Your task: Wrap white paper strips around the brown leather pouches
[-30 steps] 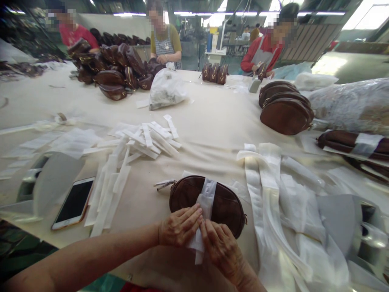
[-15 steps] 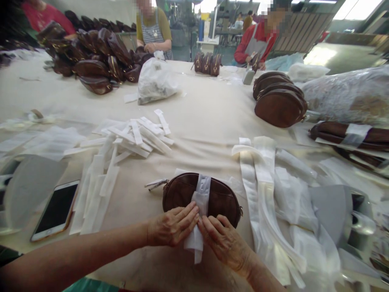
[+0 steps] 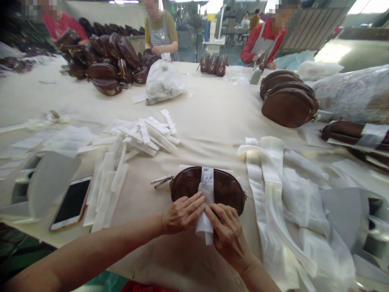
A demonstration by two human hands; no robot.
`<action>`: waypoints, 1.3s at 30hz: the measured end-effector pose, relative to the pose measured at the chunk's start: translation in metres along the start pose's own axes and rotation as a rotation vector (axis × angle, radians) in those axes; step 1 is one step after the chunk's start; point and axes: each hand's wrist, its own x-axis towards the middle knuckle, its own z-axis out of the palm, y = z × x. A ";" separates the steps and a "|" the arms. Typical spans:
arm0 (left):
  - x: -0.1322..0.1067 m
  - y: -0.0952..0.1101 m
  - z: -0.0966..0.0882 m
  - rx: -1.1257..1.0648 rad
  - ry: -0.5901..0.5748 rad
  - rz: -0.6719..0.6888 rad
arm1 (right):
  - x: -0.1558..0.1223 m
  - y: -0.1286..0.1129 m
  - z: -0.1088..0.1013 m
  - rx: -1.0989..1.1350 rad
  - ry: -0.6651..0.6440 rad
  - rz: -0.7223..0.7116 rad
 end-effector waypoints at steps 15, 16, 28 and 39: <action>0.003 0.002 -0.001 -0.078 0.008 -0.091 | -0.002 -0.011 0.001 0.077 0.074 0.055; 0.003 0.002 -0.001 -0.079 0.001 -0.091 | -0.002 -0.012 0.002 0.059 0.081 0.055; -0.002 0.000 0.000 -0.082 0.042 -0.008 | -0.006 -0.010 0.007 -0.046 0.088 -0.046; -0.001 -0.007 -0.010 -0.197 -0.090 0.014 | -0.012 -0.007 0.014 -0.101 0.080 -0.065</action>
